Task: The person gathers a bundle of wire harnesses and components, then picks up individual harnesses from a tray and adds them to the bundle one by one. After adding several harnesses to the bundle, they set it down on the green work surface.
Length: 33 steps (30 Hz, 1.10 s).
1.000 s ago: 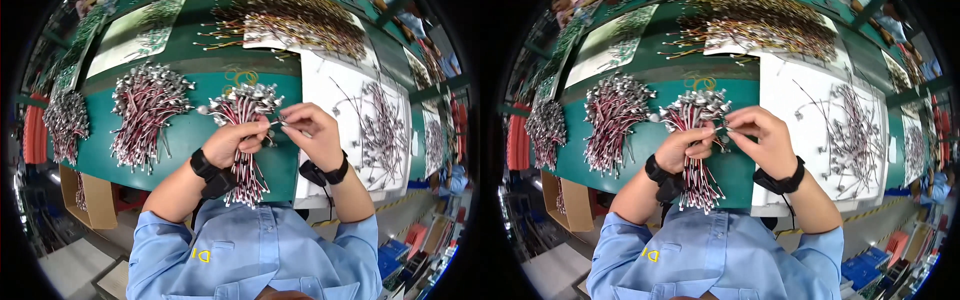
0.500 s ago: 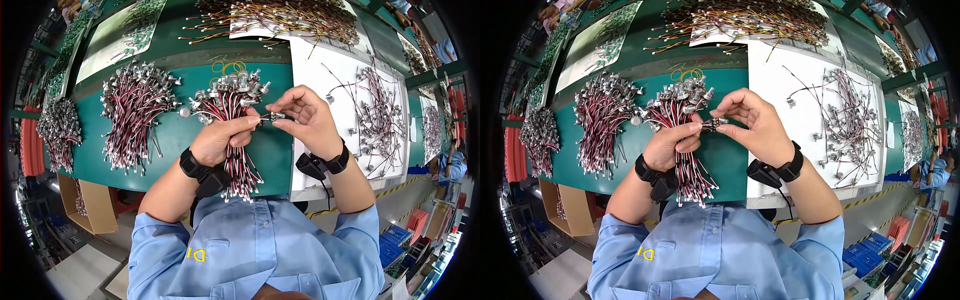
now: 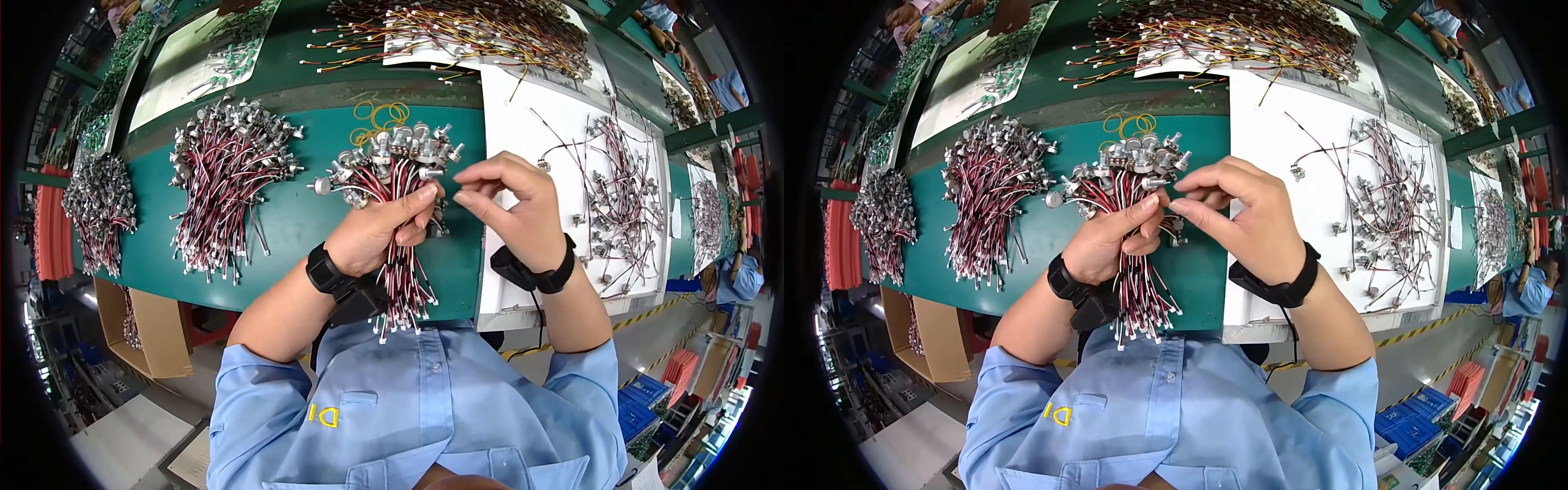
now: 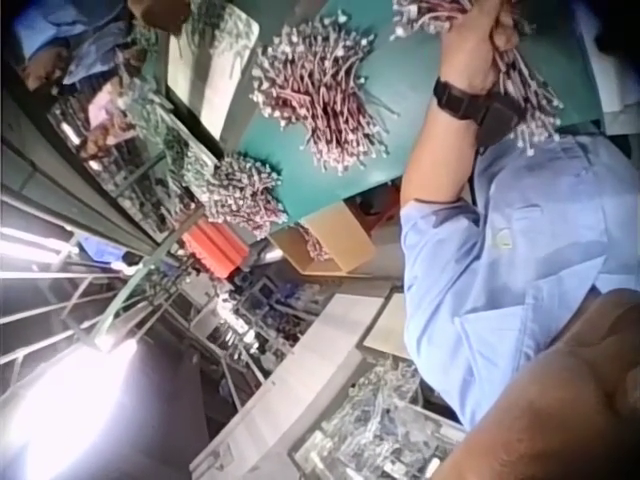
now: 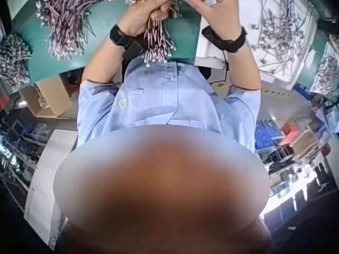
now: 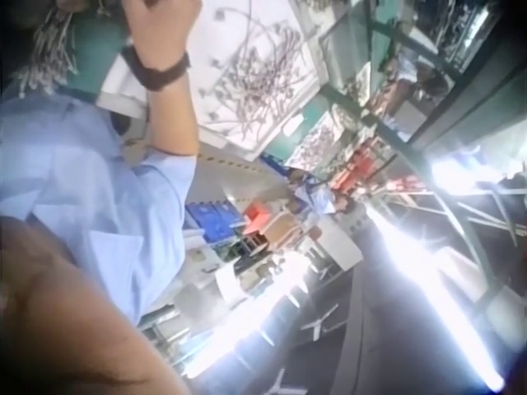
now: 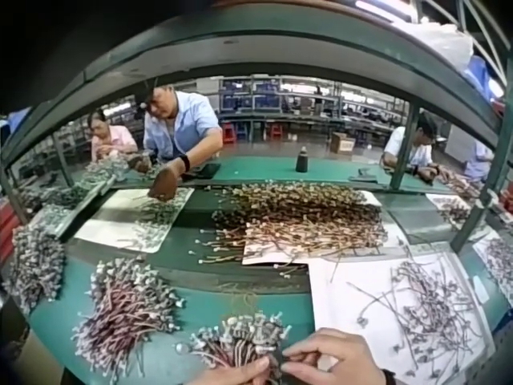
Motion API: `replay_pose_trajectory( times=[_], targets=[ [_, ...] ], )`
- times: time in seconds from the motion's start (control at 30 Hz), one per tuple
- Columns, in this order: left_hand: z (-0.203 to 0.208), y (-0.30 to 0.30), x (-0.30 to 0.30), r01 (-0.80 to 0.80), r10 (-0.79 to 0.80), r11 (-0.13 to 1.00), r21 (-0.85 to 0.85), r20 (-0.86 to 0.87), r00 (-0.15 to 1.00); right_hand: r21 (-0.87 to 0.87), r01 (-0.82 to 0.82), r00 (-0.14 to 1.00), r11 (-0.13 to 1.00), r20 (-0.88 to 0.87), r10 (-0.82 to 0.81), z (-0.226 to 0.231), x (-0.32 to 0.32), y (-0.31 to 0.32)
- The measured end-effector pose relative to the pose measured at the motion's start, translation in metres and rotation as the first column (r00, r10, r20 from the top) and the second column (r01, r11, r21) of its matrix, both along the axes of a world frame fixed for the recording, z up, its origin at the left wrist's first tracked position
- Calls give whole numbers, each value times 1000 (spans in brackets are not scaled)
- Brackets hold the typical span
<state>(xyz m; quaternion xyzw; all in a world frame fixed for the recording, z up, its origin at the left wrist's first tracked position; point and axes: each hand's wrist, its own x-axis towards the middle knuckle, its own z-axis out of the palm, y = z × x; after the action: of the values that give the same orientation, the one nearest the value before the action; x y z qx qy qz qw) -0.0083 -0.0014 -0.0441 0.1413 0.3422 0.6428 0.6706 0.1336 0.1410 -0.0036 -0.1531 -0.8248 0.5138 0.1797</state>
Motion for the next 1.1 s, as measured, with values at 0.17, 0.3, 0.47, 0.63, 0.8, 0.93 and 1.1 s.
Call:
replay_pose_trajectory(
  times=[0.17, 0.3, 0.47, 0.63, 0.8, 0.93, 1.1],
  targets=[
    [-5, 0, 9, 102, -97, 994, 35, -111, 989, -107, 100, 995, 989, -21, -102, -4, -9, -12],
    [6, 3, 18, 31, -39, 999, -35, -235, 971, -136, 91, 995, 987, -36, -96, -7, -6, -9],
    [2, 2, 2, 16, -15, 1000, 16, -82, 997, -200, -14, 986, 980, -166, -20, -13, -1, 3],
    [0, 0, -6, 47, -47, 999, 15, -9, 999, -310, -59, 992, 949, -128, 20, -12, -3, 2],
    [6, -1, -4, 36, -37, 999, -22, -67, 997, -306, -75, 992, 949, -121, 39, -12, -4, 4],
    [7, -1, -3, 12, -17, 999, -43, -103, 995, -313, -87, 991, 946, -122, 51, -12, -4, 4],
    [7, -2, -2, 0, -6, 999, -44, -124, 992, -227, -88, 990, 970, -124, 61, -15, -3, 4]
  ],
)
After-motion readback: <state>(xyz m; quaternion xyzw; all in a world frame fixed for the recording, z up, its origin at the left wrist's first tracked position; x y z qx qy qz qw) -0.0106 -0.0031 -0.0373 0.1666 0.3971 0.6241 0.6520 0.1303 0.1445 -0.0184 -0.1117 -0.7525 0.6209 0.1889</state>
